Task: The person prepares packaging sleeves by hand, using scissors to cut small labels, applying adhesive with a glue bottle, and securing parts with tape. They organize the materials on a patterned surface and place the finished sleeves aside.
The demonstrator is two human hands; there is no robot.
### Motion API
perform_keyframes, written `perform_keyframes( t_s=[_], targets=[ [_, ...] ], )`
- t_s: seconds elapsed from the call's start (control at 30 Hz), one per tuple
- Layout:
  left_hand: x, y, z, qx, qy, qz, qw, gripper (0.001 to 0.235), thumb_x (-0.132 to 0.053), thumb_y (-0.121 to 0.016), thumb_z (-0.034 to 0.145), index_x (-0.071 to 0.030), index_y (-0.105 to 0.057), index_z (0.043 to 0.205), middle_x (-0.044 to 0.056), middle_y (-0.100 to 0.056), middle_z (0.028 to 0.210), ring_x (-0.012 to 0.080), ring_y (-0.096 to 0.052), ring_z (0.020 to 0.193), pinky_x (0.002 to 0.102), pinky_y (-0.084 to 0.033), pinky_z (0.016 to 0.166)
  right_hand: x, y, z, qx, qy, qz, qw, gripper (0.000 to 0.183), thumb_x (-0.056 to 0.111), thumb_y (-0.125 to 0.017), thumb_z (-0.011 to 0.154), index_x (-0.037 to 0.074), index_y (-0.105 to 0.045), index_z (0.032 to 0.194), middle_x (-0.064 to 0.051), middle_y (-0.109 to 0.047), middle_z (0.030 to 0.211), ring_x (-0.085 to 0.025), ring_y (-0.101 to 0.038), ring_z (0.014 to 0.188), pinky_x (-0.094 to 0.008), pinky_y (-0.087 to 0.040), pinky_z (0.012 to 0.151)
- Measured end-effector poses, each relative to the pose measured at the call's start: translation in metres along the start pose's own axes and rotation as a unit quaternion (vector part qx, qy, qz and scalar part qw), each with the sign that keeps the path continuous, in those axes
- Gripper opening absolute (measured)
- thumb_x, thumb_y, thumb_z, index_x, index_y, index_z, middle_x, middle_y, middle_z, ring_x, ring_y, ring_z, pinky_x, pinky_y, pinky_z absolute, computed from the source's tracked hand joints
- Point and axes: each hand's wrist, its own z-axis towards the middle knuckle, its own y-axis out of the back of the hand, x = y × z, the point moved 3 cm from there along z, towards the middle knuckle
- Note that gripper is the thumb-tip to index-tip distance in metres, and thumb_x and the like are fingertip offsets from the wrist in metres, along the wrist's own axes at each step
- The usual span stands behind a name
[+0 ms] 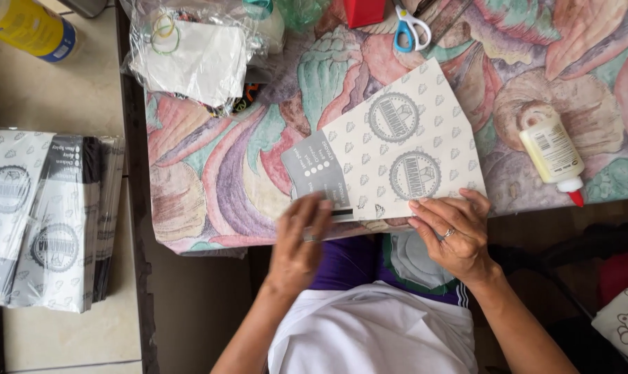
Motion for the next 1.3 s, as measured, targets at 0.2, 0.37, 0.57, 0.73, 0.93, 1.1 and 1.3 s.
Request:
perform_keyframes(
  t_s=[0.2, 0.37, 0.57, 0.73, 0.93, 1.1, 1.3],
  targets=[
    [0.019, -0.005, -0.025, -0.05, 0.087, 0.06, 0.993, 0.032, 0.001, -0.061, 0.095, 0.001, -0.071, 0.125, 0.023, -0.064, 0.127, 0.0387, -0.068, 0.108, 0.045, -0.061, 0.089, -0.001, -0.004, -0.004, -0.016, -0.003, 0.002, 1.0, 0.02, 0.018, -0.083, 0.089, 0.009, -0.082, 0.107, -0.003, -0.076, 0.107, -0.018, -0.066, 0.091, -0.045, -0.041, 0.109],
    [-0.064, -0.077, 0.026, -0.055, -0.028, -0.035, 0.997, 0.028, -0.004, -0.07, 0.097, 0.0, -0.071, 0.125, 0.025, -0.07, 0.115, 0.0415, -0.071, 0.105, 0.046, -0.06, 0.09, 0.0, -0.003, -0.002, -0.007, -0.003, -0.009, 1.0, 0.023, 0.014, -0.085, 0.086, 0.007, -0.081, 0.107, -0.003, -0.075, 0.109, -0.018, -0.067, 0.095, -0.044, -0.041, 0.11],
    [-0.014, -0.028, 0.004, -0.022, -0.013, -0.012, 1.0, 0.027, -0.004, -0.062, 0.099, 0.004, -0.071, 0.124, 0.027, -0.07, 0.117, 0.0435, -0.07, 0.107, 0.048, -0.059, 0.09, -0.002, -0.004, -0.005, -0.003, 0.001, -0.023, 1.0, 0.022, 0.015, -0.084, 0.087, 0.01, -0.082, 0.109, -0.002, -0.076, 0.108, -0.018, -0.067, 0.092, -0.046, -0.041, 0.11],
    [0.045, 0.019, -0.021, -0.068, 0.098, 0.085, 0.989, 0.032, 0.002, -0.063, 0.098, 0.003, -0.07, 0.129, 0.023, -0.063, 0.124, 0.0415, -0.061, 0.115, 0.045, -0.058, 0.091, -0.002, -0.006, -0.007, -0.027, 0.005, -0.01, 1.0, 0.023, 0.013, -0.082, 0.089, 0.01, -0.081, 0.112, -0.004, -0.075, 0.108, -0.018, -0.066, 0.091, -0.044, -0.041, 0.11],
    [-0.038, -0.041, 0.013, -0.065, 0.024, -0.002, 0.998, 0.018, -0.004, -0.065, 0.096, 0.001, -0.075, 0.109, 0.023, -0.068, 0.115, 0.04, -0.069, 0.108, 0.047, -0.061, 0.088, -0.001, -0.006, -0.011, -0.012, 0.01, -0.028, 0.999, 0.032, 0.013, -0.084, 0.085, 0.009, -0.08, 0.117, -0.005, -0.074, 0.109, -0.02, -0.066, 0.095, -0.045, -0.04, 0.11],
    [-0.05, -0.056, 0.019, -0.066, 0.002, -0.003, 0.998, 0.019, -0.006, -0.066, 0.097, 0.003, -0.074, 0.112, 0.023, -0.071, 0.113, 0.0399, -0.071, 0.102, 0.044, -0.058, 0.085, 0.0, -0.003, -0.012, -0.004, 0.016, -0.039, 0.999, 0.029, 0.016, -0.083, 0.087, 0.01, -0.08, 0.115, -0.004, -0.074, 0.11, -0.019, -0.066, 0.096, -0.045, -0.038, 0.11],
    [0.034, 0.02, 0.004, -0.033, 0.089, 0.045, 0.994, 0.025, 0.006, -0.065, 0.092, 0.002, -0.073, 0.115, 0.022, -0.07, 0.116, 0.0421, -0.067, 0.111, 0.045, -0.059, 0.089, 0.001, -0.003, -0.005, 0.003, 0.016, -0.033, 0.999, 0.031, 0.021, -0.082, 0.088, 0.008, -0.08, 0.116, -0.006, -0.073, 0.109, -0.021, -0.065, 0.094, -0.046, -0.04, 0.109]
  ],
)
